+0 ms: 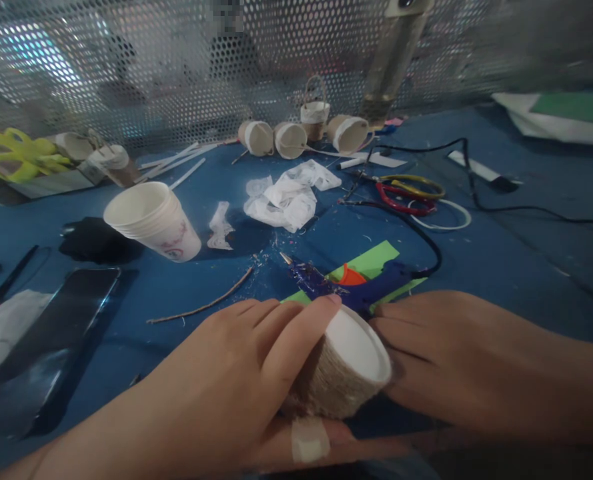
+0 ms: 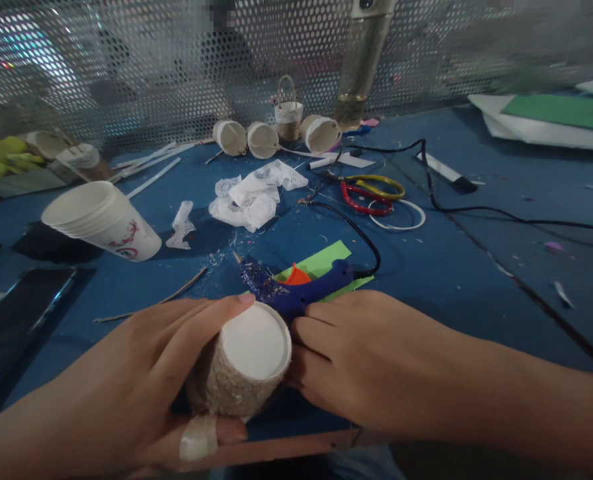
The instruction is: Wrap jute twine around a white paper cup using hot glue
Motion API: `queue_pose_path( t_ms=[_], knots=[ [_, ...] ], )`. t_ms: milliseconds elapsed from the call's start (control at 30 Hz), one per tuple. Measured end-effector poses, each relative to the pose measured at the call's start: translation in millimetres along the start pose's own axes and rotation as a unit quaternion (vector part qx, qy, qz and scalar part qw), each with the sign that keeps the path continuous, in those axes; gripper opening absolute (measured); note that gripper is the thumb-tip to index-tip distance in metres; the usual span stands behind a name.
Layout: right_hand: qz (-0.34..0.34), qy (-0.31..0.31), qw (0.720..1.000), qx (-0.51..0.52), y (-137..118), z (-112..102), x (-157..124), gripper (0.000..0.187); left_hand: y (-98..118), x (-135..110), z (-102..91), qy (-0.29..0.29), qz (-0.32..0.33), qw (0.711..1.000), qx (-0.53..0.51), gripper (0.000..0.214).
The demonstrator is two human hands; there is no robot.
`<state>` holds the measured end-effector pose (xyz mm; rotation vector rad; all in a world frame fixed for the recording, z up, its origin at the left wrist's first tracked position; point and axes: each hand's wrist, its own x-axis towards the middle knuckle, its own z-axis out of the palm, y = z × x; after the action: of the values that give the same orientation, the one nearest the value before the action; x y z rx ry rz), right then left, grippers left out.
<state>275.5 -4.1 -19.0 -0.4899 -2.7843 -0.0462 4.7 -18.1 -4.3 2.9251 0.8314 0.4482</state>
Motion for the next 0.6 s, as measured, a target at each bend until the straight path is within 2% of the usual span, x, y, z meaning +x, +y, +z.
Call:
queue_pose_path(
  t_ms=[433, 600],
  knots=[
    [-0.004, -0.017, 1.000, 0.006, -0.9, -1.0, -4.1, 0.041, -0.8, 1.1, -0.4, -0.003, -0.001, 1.000, 0.003, 0.065],
    [-0.005, -0.006, 1.000, 0.008, -1.0, -1.5, -4.9, 0.041, -1.0, 1.8, -1.2, -0.001, 0.002, 1.000, 0.007, 0.064]
  ],
)
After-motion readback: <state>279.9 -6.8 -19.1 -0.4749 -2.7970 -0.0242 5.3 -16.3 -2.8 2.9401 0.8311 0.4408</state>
